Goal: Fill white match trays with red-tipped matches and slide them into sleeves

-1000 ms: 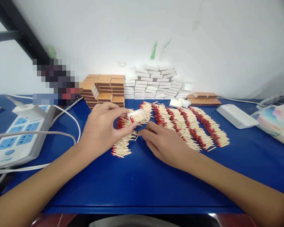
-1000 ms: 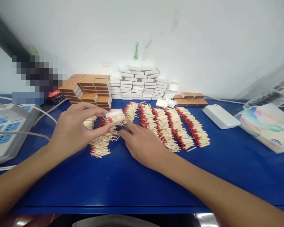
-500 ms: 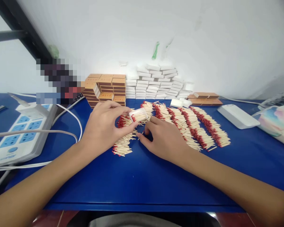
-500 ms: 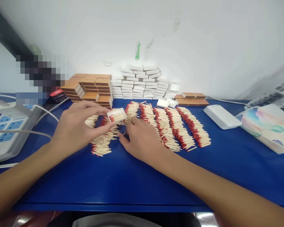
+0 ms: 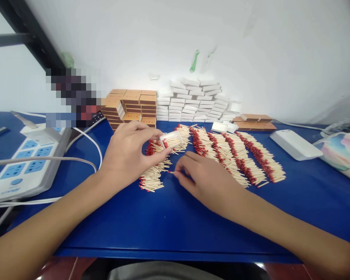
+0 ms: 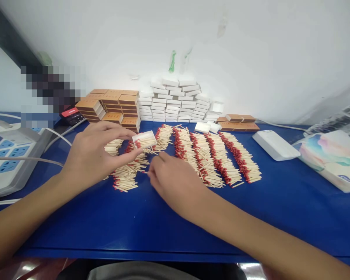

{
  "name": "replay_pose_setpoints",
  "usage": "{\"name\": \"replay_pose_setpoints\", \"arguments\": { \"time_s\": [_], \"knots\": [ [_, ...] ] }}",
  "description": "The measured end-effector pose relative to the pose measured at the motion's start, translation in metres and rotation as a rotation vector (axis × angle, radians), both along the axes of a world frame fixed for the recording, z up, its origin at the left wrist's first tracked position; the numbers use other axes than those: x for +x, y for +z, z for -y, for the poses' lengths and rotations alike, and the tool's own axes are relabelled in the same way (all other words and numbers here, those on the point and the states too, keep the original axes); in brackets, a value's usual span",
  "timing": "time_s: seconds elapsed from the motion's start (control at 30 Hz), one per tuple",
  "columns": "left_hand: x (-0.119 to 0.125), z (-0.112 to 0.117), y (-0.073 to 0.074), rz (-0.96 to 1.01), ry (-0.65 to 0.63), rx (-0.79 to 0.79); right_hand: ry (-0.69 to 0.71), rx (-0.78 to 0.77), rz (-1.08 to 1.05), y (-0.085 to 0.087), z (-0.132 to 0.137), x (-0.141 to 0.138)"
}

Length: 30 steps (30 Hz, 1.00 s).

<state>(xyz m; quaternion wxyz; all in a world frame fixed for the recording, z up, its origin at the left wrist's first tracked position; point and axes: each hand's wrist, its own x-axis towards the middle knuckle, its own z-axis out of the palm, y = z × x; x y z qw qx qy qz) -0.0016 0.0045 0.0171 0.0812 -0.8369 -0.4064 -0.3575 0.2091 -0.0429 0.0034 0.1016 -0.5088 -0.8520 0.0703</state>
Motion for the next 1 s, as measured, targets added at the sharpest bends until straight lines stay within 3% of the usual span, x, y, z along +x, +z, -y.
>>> {"name": "replay_pose_setpoints", "arguments": {
  "time_s": [0.17, 0.37, 0.6, 1.0],
  "knots": [
    [0.0, -0.001, 0.0, -0.002, -0.005, 0.005, 0.227, 0.119, -0.093, -0.02, 0.016, -0.03],
    [-0.001, -0.001, -0.002, -0.005, -0.005, -0.004, 0.291, 0.251, -0.129, -0.042, 0.02, -0.045],
    [-0.001, 0.0, 0.0, 0.002, 0.001, -0.01, 0.291, 0.249, -0.235, -0.044, 0.017, -0.037],
    [-0.001, 0.001, 0.001, -0.004, 0.011, -0.03, 0.335, 0.296, -0.153, -0.045, 0.015, -0.035]
  ]
}}
